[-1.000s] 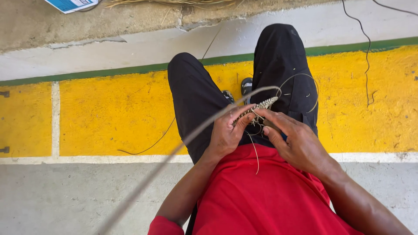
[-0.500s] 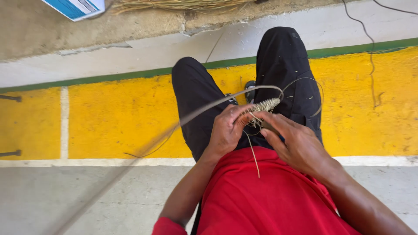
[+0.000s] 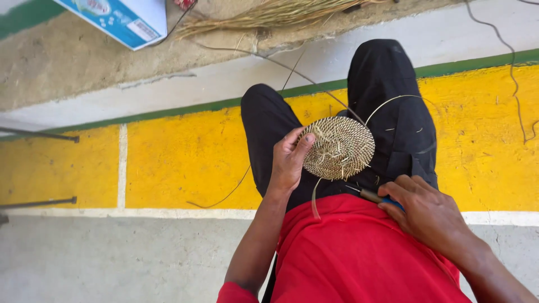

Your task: Weaving a small circular basket or coaster using long natural fibers and a small hand tool.

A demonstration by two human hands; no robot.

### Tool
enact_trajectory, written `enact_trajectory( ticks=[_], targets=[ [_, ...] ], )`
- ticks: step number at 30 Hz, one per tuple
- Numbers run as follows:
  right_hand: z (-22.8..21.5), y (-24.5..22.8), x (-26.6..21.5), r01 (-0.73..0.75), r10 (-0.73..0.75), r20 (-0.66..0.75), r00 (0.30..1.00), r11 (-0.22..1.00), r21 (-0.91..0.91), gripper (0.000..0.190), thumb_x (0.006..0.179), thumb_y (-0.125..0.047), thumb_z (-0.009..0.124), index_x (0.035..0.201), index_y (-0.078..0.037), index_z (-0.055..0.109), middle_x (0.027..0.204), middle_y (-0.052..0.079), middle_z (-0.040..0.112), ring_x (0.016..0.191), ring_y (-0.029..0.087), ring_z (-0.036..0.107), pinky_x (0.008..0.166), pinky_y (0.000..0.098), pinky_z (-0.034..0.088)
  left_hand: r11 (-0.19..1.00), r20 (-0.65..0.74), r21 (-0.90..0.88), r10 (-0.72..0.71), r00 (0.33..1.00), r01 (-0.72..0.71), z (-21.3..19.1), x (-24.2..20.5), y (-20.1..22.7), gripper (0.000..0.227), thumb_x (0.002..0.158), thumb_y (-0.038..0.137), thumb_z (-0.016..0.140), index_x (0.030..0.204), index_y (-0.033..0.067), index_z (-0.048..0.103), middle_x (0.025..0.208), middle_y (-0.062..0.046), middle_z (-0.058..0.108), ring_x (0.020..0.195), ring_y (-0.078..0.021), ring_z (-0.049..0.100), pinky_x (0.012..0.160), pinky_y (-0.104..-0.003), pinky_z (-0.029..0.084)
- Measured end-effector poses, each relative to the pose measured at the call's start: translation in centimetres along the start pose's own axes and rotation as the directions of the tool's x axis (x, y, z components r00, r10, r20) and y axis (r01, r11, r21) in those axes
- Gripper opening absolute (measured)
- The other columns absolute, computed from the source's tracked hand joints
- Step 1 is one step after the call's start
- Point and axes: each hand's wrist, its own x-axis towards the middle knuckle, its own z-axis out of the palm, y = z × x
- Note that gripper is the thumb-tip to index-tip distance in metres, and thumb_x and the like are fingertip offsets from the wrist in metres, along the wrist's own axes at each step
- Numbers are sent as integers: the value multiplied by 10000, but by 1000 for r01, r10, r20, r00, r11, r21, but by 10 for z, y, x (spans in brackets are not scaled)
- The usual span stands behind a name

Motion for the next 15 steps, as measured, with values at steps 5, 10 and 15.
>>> enact_trajectory(
  ticks=[5, 10, 15],
  targets=[
    [-17, 13, 30, -199, 206, -10, 979, 957, 210, 308, 866, -399, 748, 1052, -155, 732, 969, 39, 733, 802, 245, 710, 700, 404, 568, 998, 26, -60, -26, 999, 28, 7, -2, -2, 353, 985, 198, 727, 1245, -38, 684, 1083, -50, 738, 964, -82, 655, 912, -253, 522],
    [-8, 16, 57, -41, 164, -223, 961, 880, 473, 332, 904, -289, 722, 1176, -100, 704, 968, 59, 717, 690, 198, 676, 618, 361, 547, 998, 57, -31, -47, 997, 49, -6, -14, -18, 355, 1017, 171, 745, 1286, -59, 706, 1091, -60, 718, 962, -90, 611, 887, -258, 494],
    [4, 8, 66, 15, 115, -190, 975, 819, 574, 213, 888, -217, 753, 1051, -82, 732, 961, 40, 730, 678, 157, 671, 593, 313, 537, 997, 140, 68, 38, 989, -48, -11, -24, 24, 320, 985, 208, 728, 1207, -22, 707, 1232, -65, 717, 1107, -130, 663, 997, -283, 531]
  ],
)
